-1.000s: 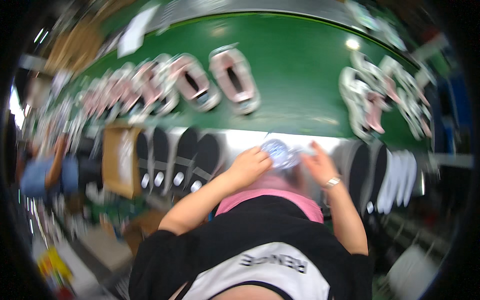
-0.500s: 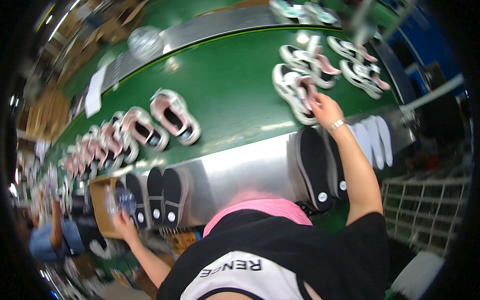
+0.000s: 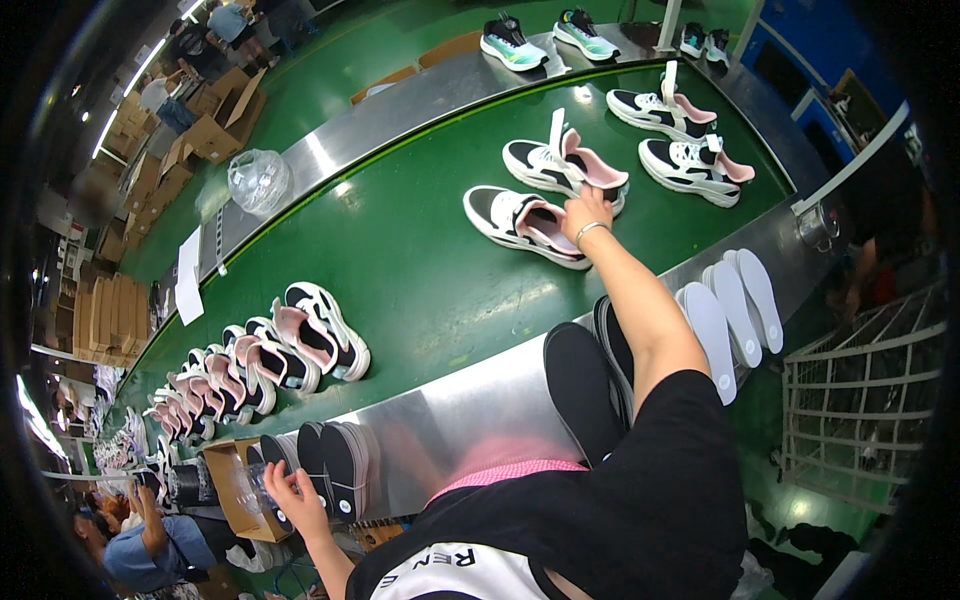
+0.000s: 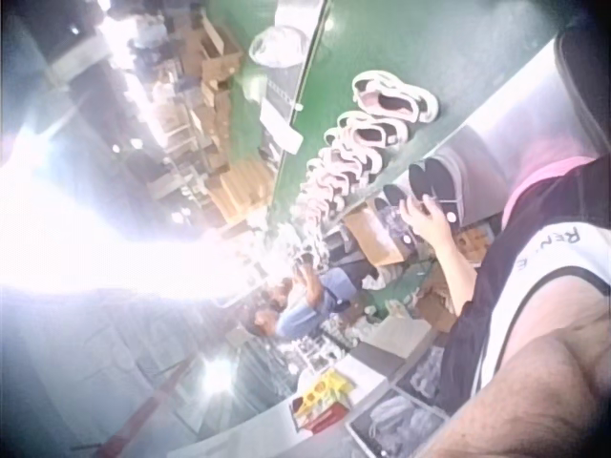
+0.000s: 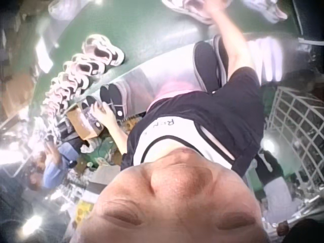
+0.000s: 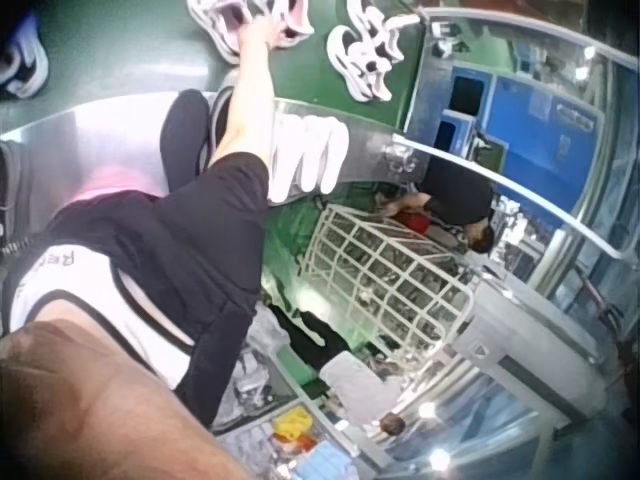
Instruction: The person places insoles into multiple pairs of black and white sneakers on a green conveyor belt, smoothing them down by hand.
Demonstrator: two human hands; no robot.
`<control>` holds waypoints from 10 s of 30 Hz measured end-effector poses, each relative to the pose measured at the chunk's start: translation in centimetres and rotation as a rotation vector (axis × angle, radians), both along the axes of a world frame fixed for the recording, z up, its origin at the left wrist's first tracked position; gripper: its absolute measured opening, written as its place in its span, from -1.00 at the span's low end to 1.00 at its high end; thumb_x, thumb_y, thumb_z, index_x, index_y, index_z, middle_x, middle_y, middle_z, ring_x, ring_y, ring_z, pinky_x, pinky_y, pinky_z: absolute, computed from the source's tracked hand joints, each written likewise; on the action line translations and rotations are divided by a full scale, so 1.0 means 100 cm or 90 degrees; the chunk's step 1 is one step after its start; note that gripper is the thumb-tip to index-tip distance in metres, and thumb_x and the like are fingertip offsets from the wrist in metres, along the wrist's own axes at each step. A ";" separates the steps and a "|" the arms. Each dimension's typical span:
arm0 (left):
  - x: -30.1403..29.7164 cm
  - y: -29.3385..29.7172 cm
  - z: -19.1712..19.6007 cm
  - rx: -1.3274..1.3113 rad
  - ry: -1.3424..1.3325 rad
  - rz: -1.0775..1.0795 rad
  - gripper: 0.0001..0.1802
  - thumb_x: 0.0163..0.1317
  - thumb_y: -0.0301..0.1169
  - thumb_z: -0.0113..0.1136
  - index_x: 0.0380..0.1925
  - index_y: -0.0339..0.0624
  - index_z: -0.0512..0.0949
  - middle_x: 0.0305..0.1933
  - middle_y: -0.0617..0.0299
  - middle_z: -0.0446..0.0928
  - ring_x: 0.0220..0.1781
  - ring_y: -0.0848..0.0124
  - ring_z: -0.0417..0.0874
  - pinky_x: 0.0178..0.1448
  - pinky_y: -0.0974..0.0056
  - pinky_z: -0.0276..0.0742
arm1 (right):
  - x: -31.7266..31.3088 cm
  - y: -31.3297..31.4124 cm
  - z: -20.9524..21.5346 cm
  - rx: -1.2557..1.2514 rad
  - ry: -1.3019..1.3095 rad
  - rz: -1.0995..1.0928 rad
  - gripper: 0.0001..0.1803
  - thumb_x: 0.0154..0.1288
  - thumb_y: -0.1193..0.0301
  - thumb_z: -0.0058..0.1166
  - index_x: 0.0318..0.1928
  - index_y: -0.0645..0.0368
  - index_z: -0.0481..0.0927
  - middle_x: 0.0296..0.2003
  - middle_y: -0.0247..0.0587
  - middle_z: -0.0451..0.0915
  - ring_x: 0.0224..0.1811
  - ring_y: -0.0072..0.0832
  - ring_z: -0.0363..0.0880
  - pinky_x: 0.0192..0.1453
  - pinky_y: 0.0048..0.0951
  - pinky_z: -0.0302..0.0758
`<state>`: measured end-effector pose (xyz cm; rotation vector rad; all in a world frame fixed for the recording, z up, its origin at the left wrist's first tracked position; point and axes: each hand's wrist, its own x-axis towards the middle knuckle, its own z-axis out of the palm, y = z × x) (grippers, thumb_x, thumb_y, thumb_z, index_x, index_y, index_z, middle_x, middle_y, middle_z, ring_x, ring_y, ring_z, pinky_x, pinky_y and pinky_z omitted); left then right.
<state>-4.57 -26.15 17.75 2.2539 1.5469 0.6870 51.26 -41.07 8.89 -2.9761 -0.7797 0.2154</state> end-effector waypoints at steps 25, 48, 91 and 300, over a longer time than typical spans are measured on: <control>0.122 -0.033 -0.105 -0.526 -0.222 -0.279 -0.17 0.01 -0.23 0.16 0.16 -0.36 -0.06 0.12 -0.11 0.00 0.23 0.08 0.03 0.30 0.15 0.00 | -0.319 0.035 0.049 -0.075 0.227 0.303 -0.71 -0.04 0.30 -0.02 -0.33 0.18 0.61 -0.26 0.01 0.49 -0.24 -0.20 0.54 -0.19 -0.23 0.45; 0.165 0.009 -0.090 -0.742 -0.364 -0.441 -0.68 0.20 -0.22 -0.02 -0.36 -0.29 0.53 -0.48 0.27 0.52 -0.49 0.56 0.49 -0.42 0.49 0.36 | -0.360 -0.020 0.030 0.029 0.083 0.134 -0.69 0.05 0.17 -0.07 -0.41 0.13 0.57 -0.24 -0.08 0.46 -0.22 -0.26 0.48 -0.13 -0.31 0.37; 0.198 -0.572 -0.702 -0.606 0.767 -0.726 -0.42 0.15 -0.32 0.02 0.15 -0.21 0.12 -0.09 0.20 0.39 -0.21 0.40 0.44 -0.11 0.32 0.40 | -0.394 -0.577 -0.572 0.420 0.234 -1.062 -0.53 -0.01 0.40 0.10 -0.04 0.23 0.33 -0.04 0.14 0.32 -0.03 0.03 0.33 0.04 -0.17 0.33; 0.201 -0.078 -0.057 -0.193 -0.195 -0.602 -0.42 -0.07 -0.33 0.18 -0.05 -0.37 0.25 -0.13 -0.24 0.38 -0.03 -0.04 0.39 0.04 0.10 0.30 | -0.215 -0.229 0.048 -0.007 0.008 -0.215 -0.45 -0.20 0.04 0.25 -0.29 0.16 0.40 -0.30 -0.03 0.51 -0.22 -0.10 0.47 -0.17 -0.23 0.39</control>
